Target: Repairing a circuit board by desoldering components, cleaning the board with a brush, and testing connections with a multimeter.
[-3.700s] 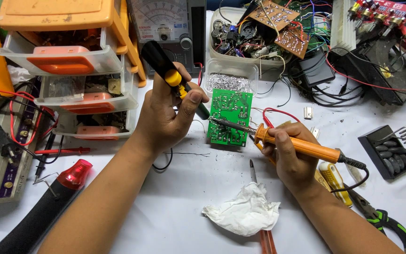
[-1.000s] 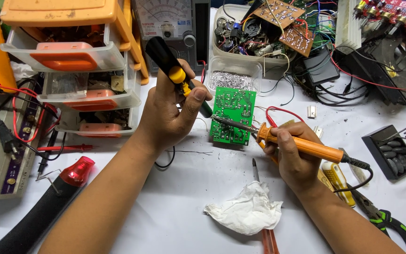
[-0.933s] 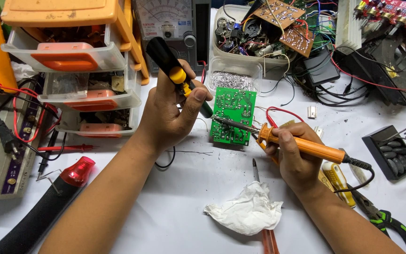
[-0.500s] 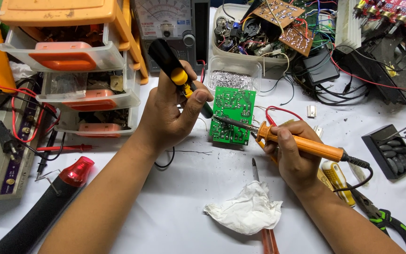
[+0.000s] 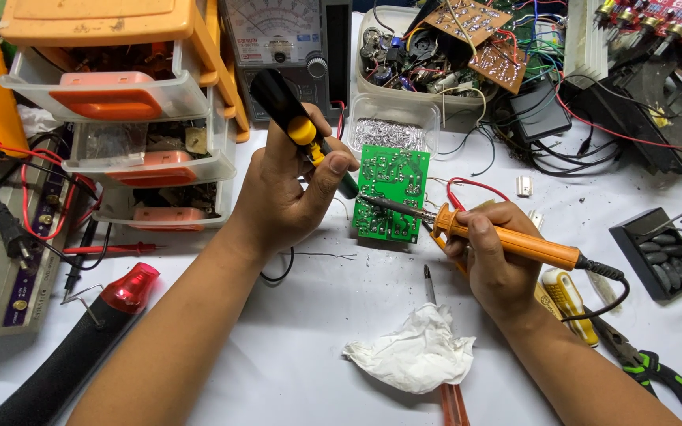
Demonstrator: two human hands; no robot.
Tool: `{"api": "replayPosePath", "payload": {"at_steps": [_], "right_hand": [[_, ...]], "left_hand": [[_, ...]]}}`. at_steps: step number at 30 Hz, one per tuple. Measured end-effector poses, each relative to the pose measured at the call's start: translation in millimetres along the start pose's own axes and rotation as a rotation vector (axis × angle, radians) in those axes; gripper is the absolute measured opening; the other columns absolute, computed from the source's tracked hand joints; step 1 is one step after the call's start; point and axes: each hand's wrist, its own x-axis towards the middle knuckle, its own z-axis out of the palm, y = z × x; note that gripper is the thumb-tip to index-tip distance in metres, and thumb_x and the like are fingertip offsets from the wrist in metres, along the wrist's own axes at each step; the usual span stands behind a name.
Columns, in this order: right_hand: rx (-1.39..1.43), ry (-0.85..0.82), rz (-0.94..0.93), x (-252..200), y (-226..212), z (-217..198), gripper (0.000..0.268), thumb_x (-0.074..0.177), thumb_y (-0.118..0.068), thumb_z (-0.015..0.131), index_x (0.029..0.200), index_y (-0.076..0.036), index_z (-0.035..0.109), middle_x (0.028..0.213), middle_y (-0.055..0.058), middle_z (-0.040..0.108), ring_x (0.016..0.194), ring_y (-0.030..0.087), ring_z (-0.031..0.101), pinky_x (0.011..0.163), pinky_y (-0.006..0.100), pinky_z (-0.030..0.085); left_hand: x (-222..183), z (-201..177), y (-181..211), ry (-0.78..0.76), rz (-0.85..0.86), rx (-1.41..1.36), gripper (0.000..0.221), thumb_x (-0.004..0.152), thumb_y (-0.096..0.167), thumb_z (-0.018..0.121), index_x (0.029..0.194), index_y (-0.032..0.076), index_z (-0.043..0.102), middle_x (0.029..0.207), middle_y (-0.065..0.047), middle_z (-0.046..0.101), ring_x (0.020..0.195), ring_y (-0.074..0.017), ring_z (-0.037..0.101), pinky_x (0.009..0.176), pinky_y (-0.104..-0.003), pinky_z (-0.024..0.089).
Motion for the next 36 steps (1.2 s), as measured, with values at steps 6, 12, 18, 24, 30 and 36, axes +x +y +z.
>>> {"api": "replayPosePath", "payload": {"at_steps": [6,12,18,24,30,36], "right_hand": [[-0.009,-0.019,0.003,1.8,-1.6,0.7,0.021,0.089,-0.02,0.049,0.08,-0.001,0.051,0.069,0.013,0.053,0.047,0.016,0.054,0.04,0.022,0.045],[0.015,-0.004,0.009,0.8,0.1,-0.2,0.019,0.089,-0.019,0.05,0.081,-0.001,0.052,0.072,0.012,0.052,0.047,0.017,0.054,0.042,0.021,0.046],[-0.014,-0.015,0.027,1.3,-2.0,0.8,0.021,0.089,-0.02,0.05,0.082,-0.001,0.052,0.075,0.015,0.056,0.048,0.018,0.056,0.044,0.022,0.049],[0.009,-0.017,0.024,1.6,-1.4,-0.2,0.02,0.089,-0.019,0.049,0.081,-0.001,0.051,0.074,0.015,0.055,0.048,0.018,0.055,0.044,0.023,0.048],[0.026,-0.013,0.032,1.8,-0.3,-0.9,0.02,0.089,-0.02,0.049,0.081,-0.001,0.052,0.07,0.013,0.054,0.048,0.016,0.054,0.043,0.022,0.047],[0.015,-0.005,0.054,2.0,-2.6,0.1,0.02,0.089,-0.019,0.049,0.081,-0.001,0.052,0.072,0.014,0.054,0.048,0.016,0.055,0.043,0.023,0.048]], "left_hand": [[-0.1,0.2,0.2,-0.008,-0.001,-0.009,0.024,0.092,0.021,0.043,0.105,0.003,0.032,0.081,-0.006,0.058,0.073,-0.0157,0.059,0.072,-0.026,0.05],[-0.3,0.2,0.3,0.009,-0.012,0.038,0.025,0.092,0.023,0.043,0.105,0.003,0.034,0.08,-0.004,0.058,0.072,-0.0149,0.06,0.074,-0.027,0.05],[0.4,0.1,-0.5,0.001,0.014,0.079,0.024,0.093,0.024,0.042,0.103,0.004,0.034,0.08,-0.004,0.058,0.073,-0.0165,0.062,0.071,-0.028,0.051],[1.2,0.2,-0.1,-0.01,0.012,0.03,0.024,0.092,0.023,0.042,0.103,0.003,0.033,0.079,-0.006,0.058,0.072,-0.0164,0.06,0.07,-0.027,0.05],[0.2,0.1,-1.4,-0.032,0.006,0.0,0.025,0.093,0.023,0.041,0.104,0.003,0.032,0.083,-0.007,0.058,0.077,-0.0169,0.06,0.072,-0.027,0.05],[-2.0,2.2,-4.9,-0.045,-0.001,-0.114,0.023,0.093,0.019,0.044,0.104,0.004,0.031,0.084,-0.007,0.05,0.082,-0.0188,0.061,0.074,-0.028,0.052]]}}
